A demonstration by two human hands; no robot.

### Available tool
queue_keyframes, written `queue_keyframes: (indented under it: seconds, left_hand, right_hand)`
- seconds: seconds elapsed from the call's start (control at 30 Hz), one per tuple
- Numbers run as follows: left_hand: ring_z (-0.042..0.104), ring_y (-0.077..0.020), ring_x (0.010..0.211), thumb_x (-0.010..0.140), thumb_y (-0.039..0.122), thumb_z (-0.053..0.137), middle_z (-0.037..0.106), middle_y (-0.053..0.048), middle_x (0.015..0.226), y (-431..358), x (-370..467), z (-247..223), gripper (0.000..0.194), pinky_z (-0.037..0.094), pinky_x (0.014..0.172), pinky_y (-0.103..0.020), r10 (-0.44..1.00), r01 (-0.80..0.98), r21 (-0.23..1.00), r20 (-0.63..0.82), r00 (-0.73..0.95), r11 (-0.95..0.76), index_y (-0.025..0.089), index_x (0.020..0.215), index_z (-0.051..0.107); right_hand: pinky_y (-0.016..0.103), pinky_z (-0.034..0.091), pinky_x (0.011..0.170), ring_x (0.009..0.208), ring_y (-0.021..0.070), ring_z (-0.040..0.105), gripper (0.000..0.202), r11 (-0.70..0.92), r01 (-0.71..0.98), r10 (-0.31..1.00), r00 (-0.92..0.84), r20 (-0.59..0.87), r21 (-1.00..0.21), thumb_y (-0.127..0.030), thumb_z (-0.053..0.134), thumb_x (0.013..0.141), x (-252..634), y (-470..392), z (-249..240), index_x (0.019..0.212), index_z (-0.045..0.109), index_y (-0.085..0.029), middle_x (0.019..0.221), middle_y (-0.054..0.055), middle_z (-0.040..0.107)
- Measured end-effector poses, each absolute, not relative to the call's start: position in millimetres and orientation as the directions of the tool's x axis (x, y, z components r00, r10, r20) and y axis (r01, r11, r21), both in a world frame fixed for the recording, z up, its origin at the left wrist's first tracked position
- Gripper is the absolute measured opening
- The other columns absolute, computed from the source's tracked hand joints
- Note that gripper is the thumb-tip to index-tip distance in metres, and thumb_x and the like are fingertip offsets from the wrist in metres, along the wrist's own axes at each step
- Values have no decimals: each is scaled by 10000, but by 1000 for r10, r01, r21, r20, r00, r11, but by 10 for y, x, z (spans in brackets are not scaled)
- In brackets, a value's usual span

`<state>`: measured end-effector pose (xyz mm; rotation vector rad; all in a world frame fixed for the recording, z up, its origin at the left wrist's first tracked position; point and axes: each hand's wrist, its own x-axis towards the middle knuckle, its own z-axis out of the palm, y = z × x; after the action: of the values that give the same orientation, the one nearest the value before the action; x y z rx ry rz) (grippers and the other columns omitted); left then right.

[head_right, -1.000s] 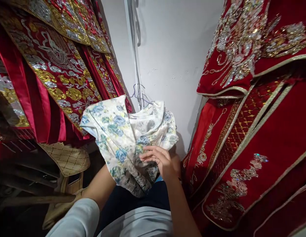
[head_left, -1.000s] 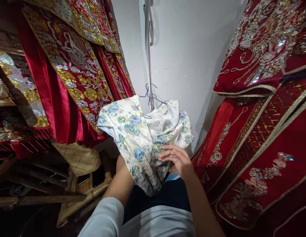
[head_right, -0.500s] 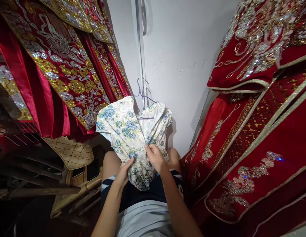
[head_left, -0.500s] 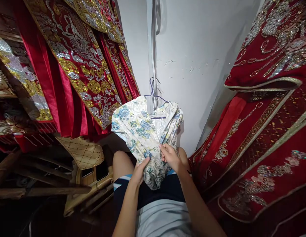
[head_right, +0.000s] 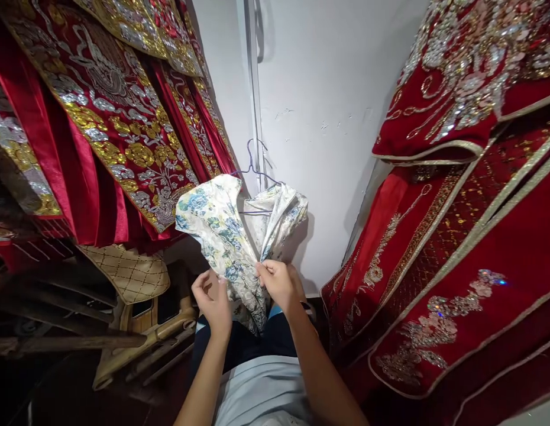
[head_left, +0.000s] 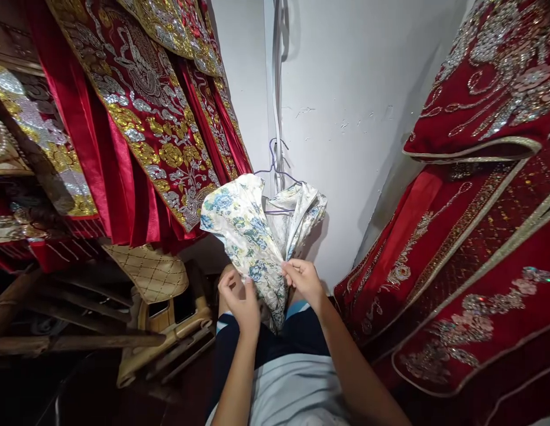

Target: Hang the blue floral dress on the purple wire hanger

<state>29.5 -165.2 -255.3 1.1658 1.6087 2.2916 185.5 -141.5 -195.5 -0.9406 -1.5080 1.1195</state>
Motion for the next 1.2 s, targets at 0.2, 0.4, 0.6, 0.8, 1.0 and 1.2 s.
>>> queue_keyframes:
  seconds: [0.2, 0.4, 0.6, 0.8, 1.0, 1.2]
  left_hand:
    - [612, -192, 867, 907, 212, 536, 638, -43, 914, -1555, 605, -2302, 97, 465, 789, -291, 773, 372, 760, 616, -153, -532, 201, 985, 592]
    - [493, -159, 644, 947, 253, 469, 494, 19, 693, -1449, 628, -2221, 145, 354, 637, -258, 851, 510, 714, 521, 69, -479, 220, 807, 448]
    - [516, -196, 681, 899, 149, 443, 527, -16, 735, -1470, 675, -2205, 140, 311, 625, -279, 897, 707, 567, 370, 240, -423, 229, 786, 422]
    - [575, -197, 695, 870, 158, 521, 606, -14, 733, -1300, 477, -2007, 99, 364, 628, -274, 873, 669, 562, 333, 355, -486, 220, 793, 531]
    - [564, -169, 643, 976, 291, 511, 611, 9, 724, -803, 223, -981, 256, 415, 663, -275, 683, 553, 537, 726, 81, -637, 199, 1199, 597]
    - [571, -184, 787, 974, 229, 534, 628, -35, 820, -433, 346, -341, 145, 415, 789, -301, 496, 616, 288, 847, 194, -733, 162, 897, 636]
  right_hand:
    - [247, 377, 514, 507, 125, 495, 319, 291, -49, 918, -266, 293, -955, -443, 615, 869, 1791, -1438, -1879, 675, 634, -191, 514, -23, 534]
    - [196, 320, 374, 366, 75, 436, 293, 117, -78, 971, -199, 130, -990, -343, 652, 865, 1893, -978, -1343, 639, 662, -157, 464, -10, 574]
    - [134, 278, 322, 355, 35, 421, 252, 122, -148, 987, -90, 136, -981, -140, 649, 873, 1842, -302, -451, 622, 632, -139, 454, -20, 553]
    - [128, 262, 321, 329, 29, 410, 305, 213, -177, 965, -116, 235, -961, -159, 556, 951, 1781, -311, -234, 660, 637, -118, 442, -32, 532]
    - [131, 266, 335, 322, 34, 402, 313, 279, -154, 939, -162, 302, -948, -175, 559, 964, 1809, -431, -286, 657, 602, -136, 421, -38, 530]
    - [162, 296, 382, 343, 44, 383, 324, 390, -62, 902, -173, 395, -919, -297, 646, 922, 1818, -324, -296, 636, 601, -152, 410, -56, 494]
